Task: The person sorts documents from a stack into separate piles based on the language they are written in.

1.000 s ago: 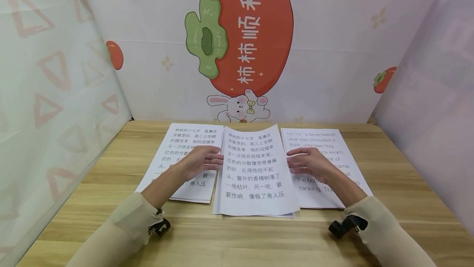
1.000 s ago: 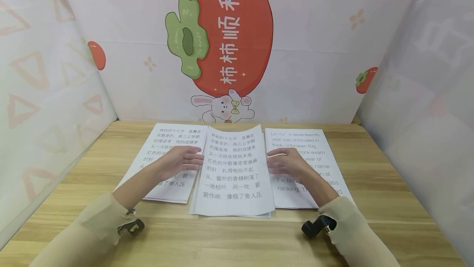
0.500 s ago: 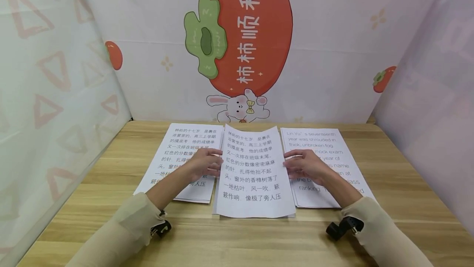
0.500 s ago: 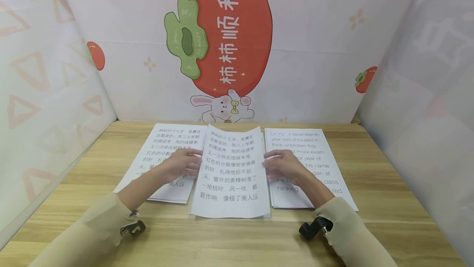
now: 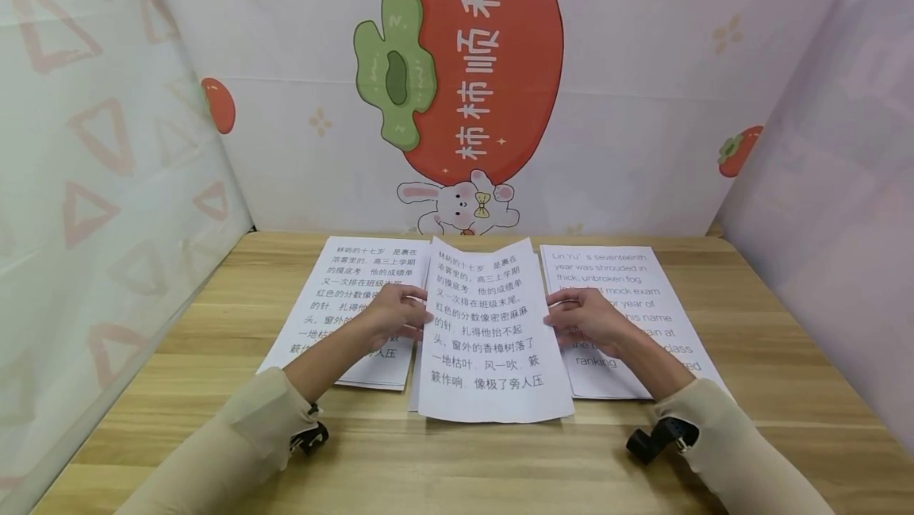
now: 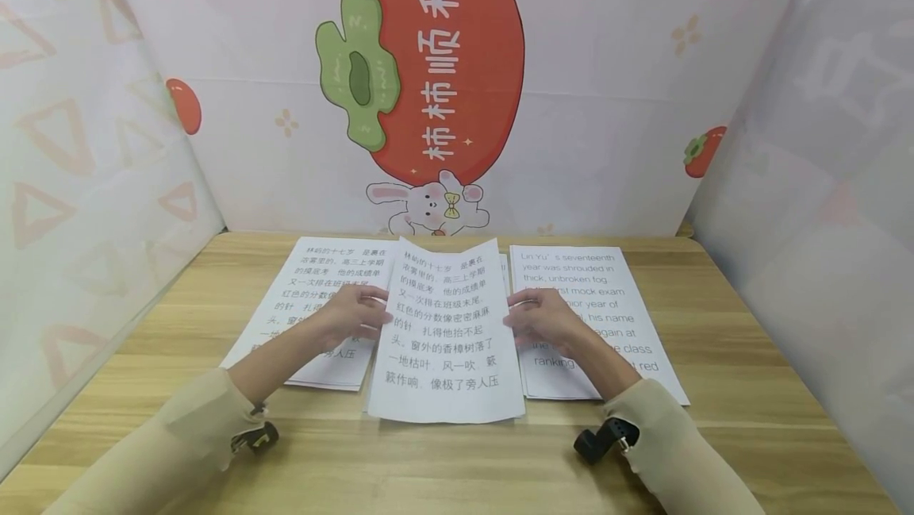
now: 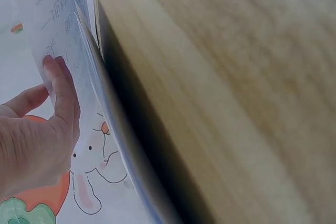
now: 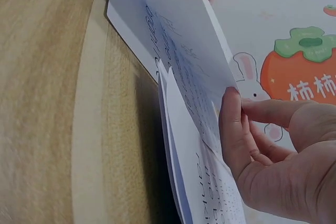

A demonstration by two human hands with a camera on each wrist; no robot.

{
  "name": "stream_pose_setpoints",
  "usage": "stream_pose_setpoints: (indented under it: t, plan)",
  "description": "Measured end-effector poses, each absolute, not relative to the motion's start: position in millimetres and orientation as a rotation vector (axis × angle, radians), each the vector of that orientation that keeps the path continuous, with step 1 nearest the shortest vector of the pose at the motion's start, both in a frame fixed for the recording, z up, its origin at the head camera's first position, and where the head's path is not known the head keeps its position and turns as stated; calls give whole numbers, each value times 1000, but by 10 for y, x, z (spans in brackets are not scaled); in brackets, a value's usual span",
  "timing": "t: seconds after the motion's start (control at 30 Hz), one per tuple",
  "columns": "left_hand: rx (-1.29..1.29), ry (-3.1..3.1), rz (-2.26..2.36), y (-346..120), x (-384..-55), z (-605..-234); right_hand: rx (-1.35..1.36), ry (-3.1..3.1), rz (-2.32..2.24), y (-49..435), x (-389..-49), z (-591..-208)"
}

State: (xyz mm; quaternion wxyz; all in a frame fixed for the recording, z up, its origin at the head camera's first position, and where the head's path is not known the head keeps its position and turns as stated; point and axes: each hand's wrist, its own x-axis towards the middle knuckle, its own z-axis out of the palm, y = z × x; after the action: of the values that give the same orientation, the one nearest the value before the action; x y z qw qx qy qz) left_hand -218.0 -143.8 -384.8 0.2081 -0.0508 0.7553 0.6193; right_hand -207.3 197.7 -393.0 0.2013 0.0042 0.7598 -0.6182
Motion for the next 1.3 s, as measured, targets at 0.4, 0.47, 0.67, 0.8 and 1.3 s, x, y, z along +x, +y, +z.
stream_pose_setpoints:
  t: [0.4, 0.47, 0.67, 0.8, 1.3]
  plan:
    - [-128, 2130, 1717, -1515, -2201, -3805, 2, 2097, -1752, 1955, -2090, -3911]
    - [-135, 2146, 1716, -1540, -2210, -3798, -1, 2104, -1748, 1938, -2105, -3907]
    - [-158, 2184, 1718, -1642, -2254, -3766, -19, 2106, -1762, 1820, -2169, -3858]
    - [-169, 2196, 1734, -1716, -2281, -3720, -41, 2098, -1783, 1717, -2220, -3826]
    - [-244, 2326, 1745, -2158, -2391, -3597, -32, 2109, -1832, 1149, -2472, -3817]
